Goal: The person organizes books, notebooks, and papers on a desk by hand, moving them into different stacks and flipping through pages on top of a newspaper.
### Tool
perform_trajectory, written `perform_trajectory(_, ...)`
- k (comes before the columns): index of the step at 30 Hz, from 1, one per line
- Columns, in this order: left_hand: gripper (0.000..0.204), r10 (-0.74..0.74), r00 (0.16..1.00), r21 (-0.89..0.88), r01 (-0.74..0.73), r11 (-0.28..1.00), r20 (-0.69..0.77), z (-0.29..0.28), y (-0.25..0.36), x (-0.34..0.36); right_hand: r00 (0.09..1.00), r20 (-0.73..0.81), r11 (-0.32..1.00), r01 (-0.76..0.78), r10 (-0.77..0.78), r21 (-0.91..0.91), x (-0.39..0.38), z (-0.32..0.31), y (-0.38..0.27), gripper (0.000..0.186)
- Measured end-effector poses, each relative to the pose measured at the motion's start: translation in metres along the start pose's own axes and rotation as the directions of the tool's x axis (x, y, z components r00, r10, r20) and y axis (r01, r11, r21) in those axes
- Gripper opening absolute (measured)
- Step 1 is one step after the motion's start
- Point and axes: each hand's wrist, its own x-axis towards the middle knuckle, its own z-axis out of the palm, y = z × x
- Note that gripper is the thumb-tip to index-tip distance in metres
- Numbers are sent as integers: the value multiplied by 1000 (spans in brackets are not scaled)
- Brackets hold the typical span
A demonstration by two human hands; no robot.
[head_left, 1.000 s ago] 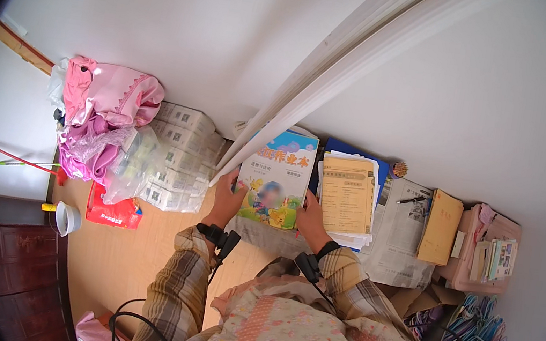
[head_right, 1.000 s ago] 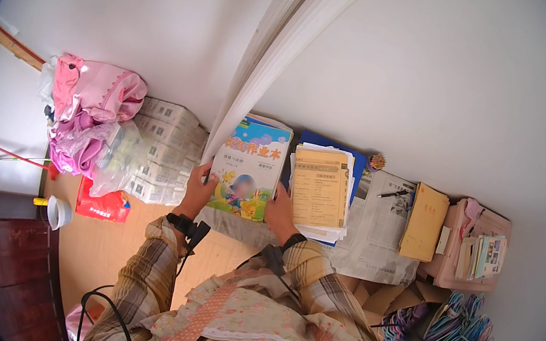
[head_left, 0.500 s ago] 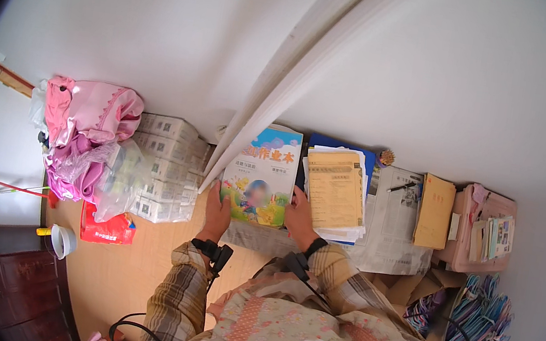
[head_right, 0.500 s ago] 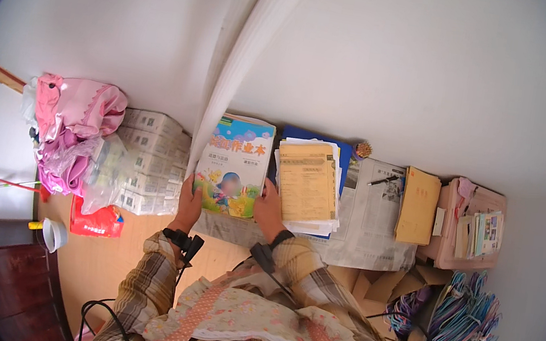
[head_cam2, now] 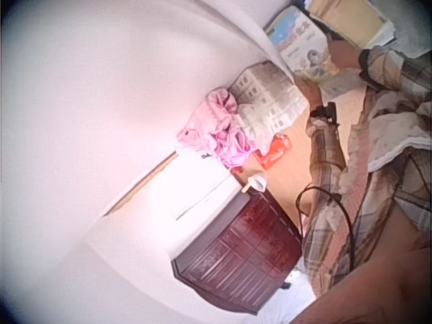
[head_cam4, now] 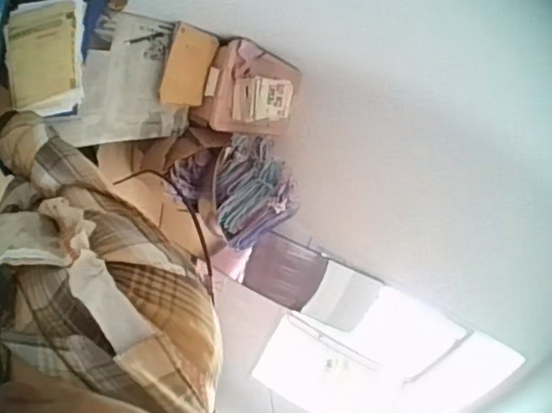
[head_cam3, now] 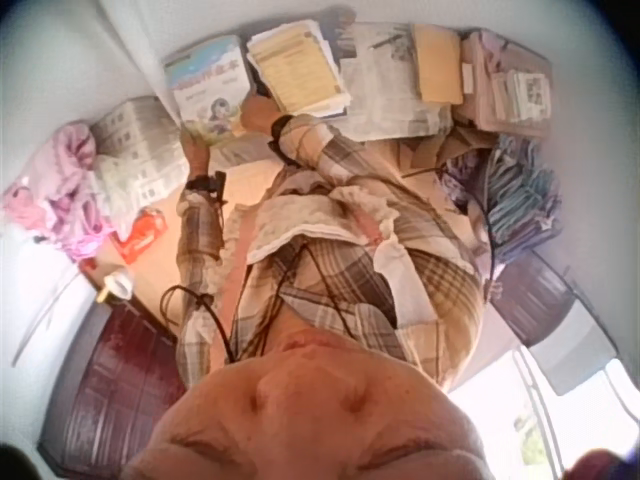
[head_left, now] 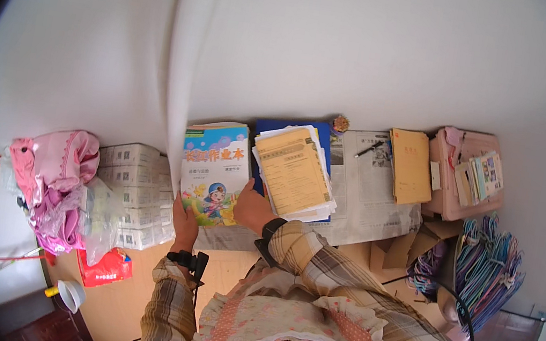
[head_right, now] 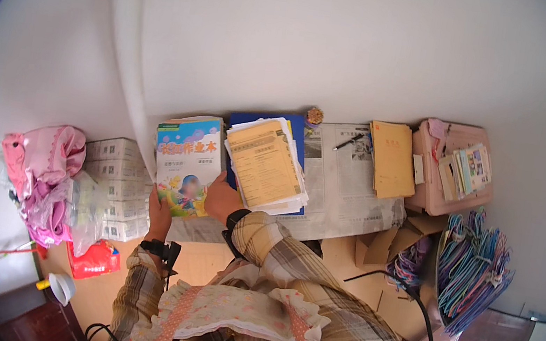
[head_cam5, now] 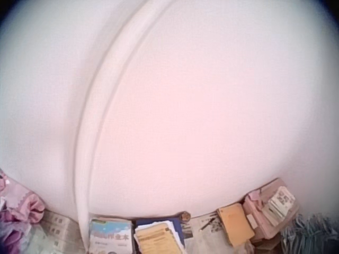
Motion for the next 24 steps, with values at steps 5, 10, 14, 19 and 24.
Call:
perform_trajectory(5, 57, 57, 998, 60, -58, 997, 17, -1, -15, 3, 953, -232, 969, 152, -196, -196, 15, 25, 12, 78)
perform_trajectory(10, 56, 40, 999, 100, -41, 994, 5, 2, -12, 3, 984, -133, 969, 85, -118, -231, 15, 21, 6, 78)
perform_trajectory(14, 56, -95, 991, -98, 104, 990, 91, -1, 8, 5, 967, -252, 993, 65, -39, 95, -17, 1, 4, 72)
perform_trajectory(19, 58, -190, 982, -202, 182, 962, -20, -8, 4, -10, 825, -489, 812, 478, -285, 334, -97, -36, 47, 52)
perform_trajectory(24, 59, -180, 966, -3, 182, 983, -187, -3, 37, -40, 975, 19, 152, -53, 220, 987, -173, -109, 203, 28)
